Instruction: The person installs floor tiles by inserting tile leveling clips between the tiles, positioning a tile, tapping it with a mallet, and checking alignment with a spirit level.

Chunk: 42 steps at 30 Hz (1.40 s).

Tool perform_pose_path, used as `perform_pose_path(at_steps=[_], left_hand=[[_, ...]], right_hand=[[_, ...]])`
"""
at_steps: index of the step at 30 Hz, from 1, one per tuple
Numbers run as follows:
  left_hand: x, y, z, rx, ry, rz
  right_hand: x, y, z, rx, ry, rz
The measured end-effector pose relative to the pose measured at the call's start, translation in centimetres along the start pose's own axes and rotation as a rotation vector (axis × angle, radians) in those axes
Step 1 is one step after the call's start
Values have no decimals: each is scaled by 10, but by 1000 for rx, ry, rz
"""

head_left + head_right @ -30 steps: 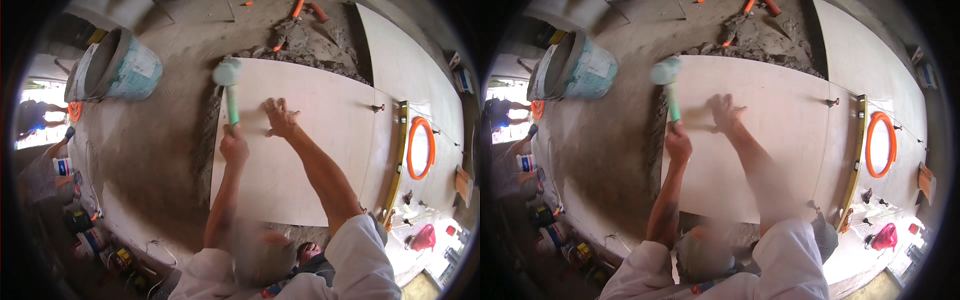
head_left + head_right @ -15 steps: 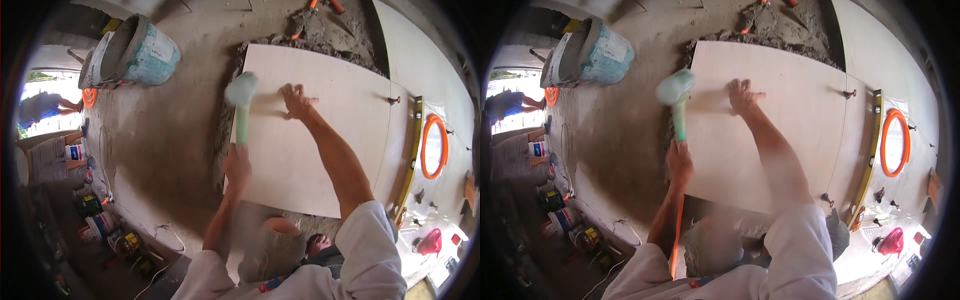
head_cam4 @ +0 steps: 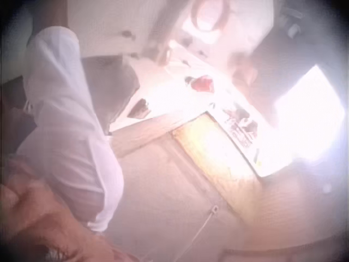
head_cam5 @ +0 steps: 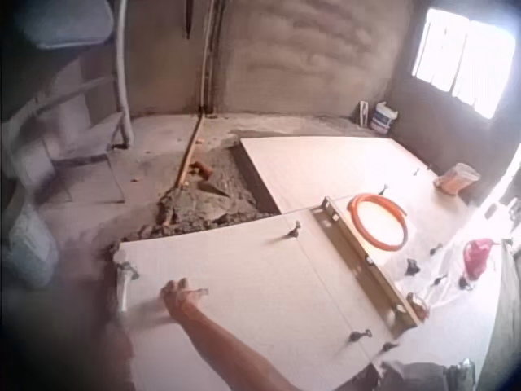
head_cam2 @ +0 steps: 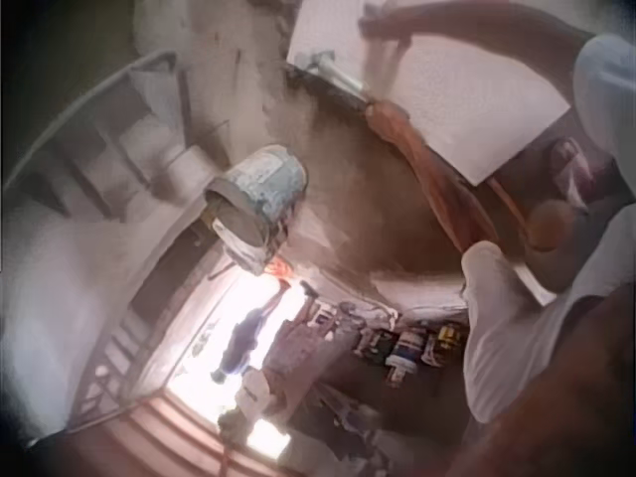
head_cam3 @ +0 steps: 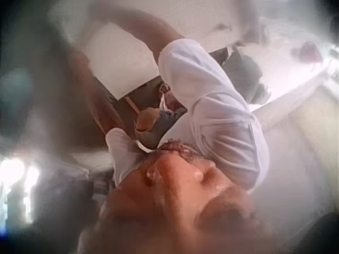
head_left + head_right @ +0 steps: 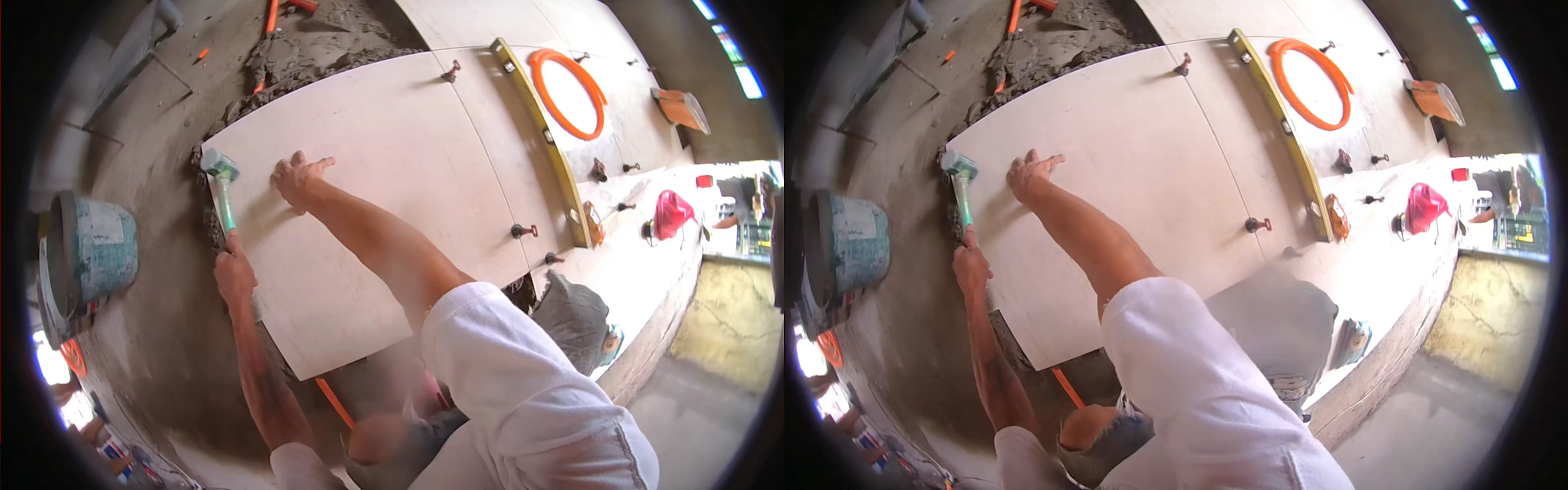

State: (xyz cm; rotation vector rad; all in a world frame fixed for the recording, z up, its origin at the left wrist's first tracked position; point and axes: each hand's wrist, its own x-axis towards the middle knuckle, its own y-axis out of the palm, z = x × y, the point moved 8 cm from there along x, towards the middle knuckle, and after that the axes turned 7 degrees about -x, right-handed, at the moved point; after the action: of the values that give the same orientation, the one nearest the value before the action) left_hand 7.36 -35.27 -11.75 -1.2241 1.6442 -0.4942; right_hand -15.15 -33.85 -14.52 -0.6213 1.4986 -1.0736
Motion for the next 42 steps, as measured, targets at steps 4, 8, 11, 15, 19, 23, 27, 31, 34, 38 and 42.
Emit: perform_pose_path(at_steps=[4, 8, 11, 15, 19, 23, 27, 31, 34, 38, 42], left_hand=[[-12, -16, -11, -212, 206, -237], [-3, 13, -19, -54, 286, -152], [3, 46, -13, -46, 137, 79], [-7, 58, -20, -2, 139, 53], [-3, 76, -7, -123, 161, 70], [24, 89, 40, -51, 213, -10], [-6, 117, 46, 575, 679, 11], [-77, 121, 65, 229, 463, 45], [-126, 126, 82, 207, 395, 92], [-158, 139, 122, 183, 355, 167], [-187, 143, 169, 133, 343, 213]], right_hand=[[-17, 8, -8, 40, 15, 53], [-67, 33, -41, 105, 114, -182], [-159, 73, -87, 375, 159, -558], [-289, 154, -139, 456, 613, -518], [-379, 197, -168, 480, 948, -414], [-419, 208, -197, 445, 1142, -443], [-421, 222, -214, 417, 1048, -272], [-428, 213, -213, 623, 970, -327], [-432, 203, -210, 618, 935, -273], [-432, 196, -197, 683, 874, -218], [-414, 202, -171, 681, 790, -146]])
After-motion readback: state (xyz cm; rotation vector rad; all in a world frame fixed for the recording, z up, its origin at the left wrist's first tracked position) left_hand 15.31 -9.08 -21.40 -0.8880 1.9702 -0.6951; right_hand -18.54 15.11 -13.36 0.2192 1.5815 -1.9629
